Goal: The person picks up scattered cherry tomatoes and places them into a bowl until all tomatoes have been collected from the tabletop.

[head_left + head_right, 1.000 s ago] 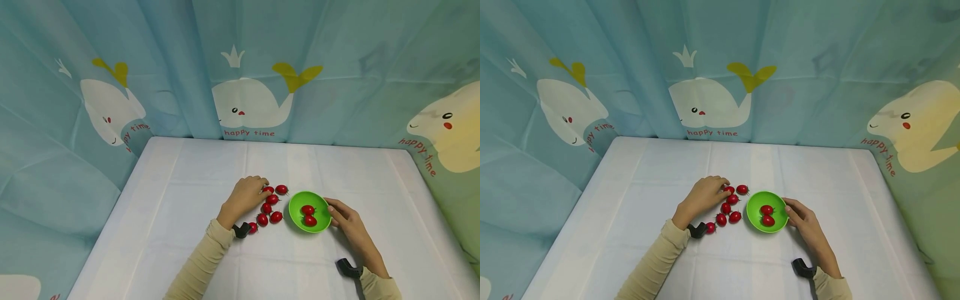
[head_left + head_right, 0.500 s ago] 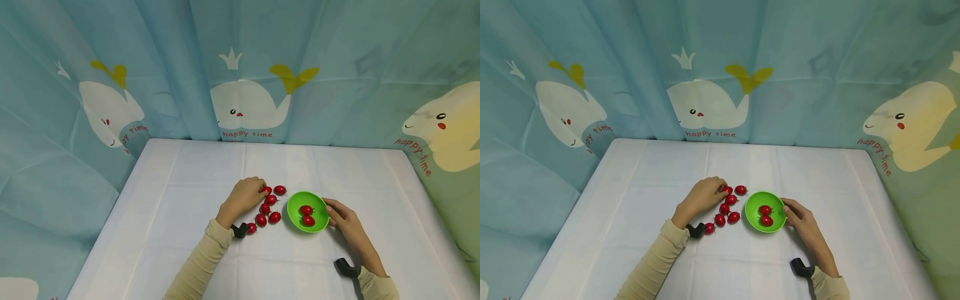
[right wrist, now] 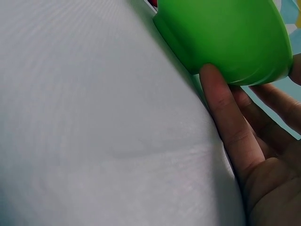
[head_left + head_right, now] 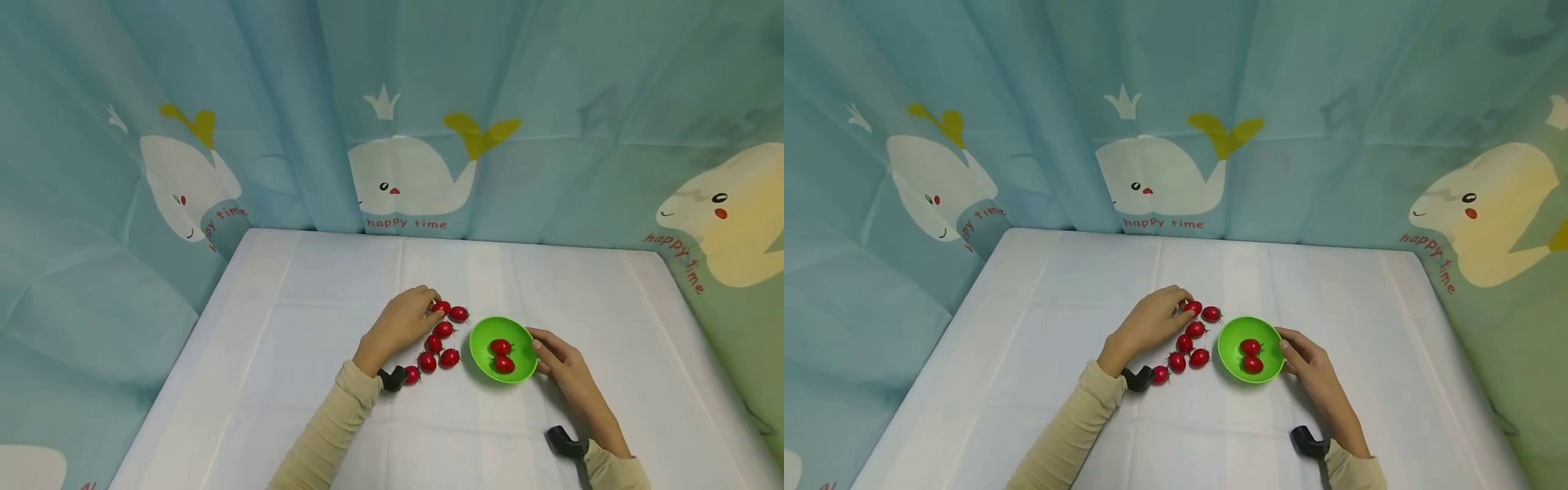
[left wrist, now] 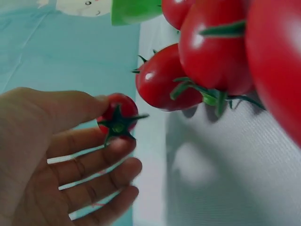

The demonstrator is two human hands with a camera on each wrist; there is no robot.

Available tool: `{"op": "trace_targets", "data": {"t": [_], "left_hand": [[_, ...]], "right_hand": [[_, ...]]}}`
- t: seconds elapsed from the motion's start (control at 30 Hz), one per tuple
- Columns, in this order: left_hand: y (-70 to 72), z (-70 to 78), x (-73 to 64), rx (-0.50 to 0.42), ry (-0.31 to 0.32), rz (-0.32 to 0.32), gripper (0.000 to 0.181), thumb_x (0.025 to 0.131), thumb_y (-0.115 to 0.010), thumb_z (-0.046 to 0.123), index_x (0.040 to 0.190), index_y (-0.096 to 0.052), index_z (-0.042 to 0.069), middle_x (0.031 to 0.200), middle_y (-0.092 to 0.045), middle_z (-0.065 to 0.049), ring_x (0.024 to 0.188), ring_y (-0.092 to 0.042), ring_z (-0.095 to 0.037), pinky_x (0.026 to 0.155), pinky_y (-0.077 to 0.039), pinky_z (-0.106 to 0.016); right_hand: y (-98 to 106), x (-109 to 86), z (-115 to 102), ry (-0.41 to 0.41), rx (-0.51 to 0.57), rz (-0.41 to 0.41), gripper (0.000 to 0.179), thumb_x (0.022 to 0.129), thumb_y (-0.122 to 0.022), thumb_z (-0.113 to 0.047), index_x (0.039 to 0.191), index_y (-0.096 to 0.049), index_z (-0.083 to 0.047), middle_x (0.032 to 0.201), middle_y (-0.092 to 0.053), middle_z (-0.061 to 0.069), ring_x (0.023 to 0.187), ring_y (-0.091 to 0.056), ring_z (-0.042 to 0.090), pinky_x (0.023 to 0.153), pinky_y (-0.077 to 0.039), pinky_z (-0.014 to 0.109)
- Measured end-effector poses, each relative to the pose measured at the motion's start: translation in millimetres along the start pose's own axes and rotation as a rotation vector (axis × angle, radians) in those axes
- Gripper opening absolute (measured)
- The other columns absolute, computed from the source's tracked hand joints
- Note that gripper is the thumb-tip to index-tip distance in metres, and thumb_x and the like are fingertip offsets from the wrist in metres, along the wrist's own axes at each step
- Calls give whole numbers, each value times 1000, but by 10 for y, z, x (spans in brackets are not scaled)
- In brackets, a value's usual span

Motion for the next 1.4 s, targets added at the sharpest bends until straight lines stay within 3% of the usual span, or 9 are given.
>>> {"op": "trace_targets", "data": {"t": [0.2,0.4,0.67,0.83,1.13,1.4], "left_hand": [[28,145,7,-30,-117,-33,30,105,-64,32,126,-69,10,113,-70,-1,100,-65,-14,94,-56,-28],[42,298,-20,-46,-229,-32,31,106,-63,32,126,-69,10,107,-67,0,93,-60,-11,87,-54,-23],[-4,428,-69,-74,-317,-26,27,106,-62,33,123,-70,13,103,-65,4,90,-57,-7,82,-51,-16],[-61,526,-91,-64,-345,-53,29,107,-61,33,126,-70,13,110,-67,5,96,-61,-7,86,-51,-14],[-153,670,-79,112,-405,-79,33,106,-62,35,132,-69,15,115,-66,4,104,-61,-8,94,-51,-19],[-200,834,-100,309,-566,-6,24,102,-69,31,123,-71,19,108,-65,5,98,-60,-9,90,-50,-18]], "right_hand": [[-15,-14,29,-5,-13,24,48,111,-50,-20,145,-48,14,121,-60,-34,109,-62,-14,83,-58,14],[-16,-7,57,-22,-44,47,48,112,-50,-26,146,-51,9,121,-60,-33,109,-62,-14,84,-57,14],[-24,37,26,-15,-73,44,48,111,-51,-28,145,-53,5,122,-59,-30,110,-61,-15,85,-56,13],[-38,28,29,-25,-59,46,49,111,-51,-28,145,-52,7,121,-59,-31,109,-61,-14,83,-57,14],[-58,41,-23,-41,-76,60,48,111,-52,-30,146,-55,2,123,-58,-29,112,-57,-17,86,-55,12],[-17,-21,-3,-37,-73,64,49,111,-50,-29,146,-53,5,121,-59,-32,109,-61,-14,83,-57,15]]}}
Point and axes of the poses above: each hand's wrist, its own x-axis towards the middle knuckle, its own y-axis out of the back of the hand, z = x × y, the point moved 5 cm from there along x, towards the middle knuckle
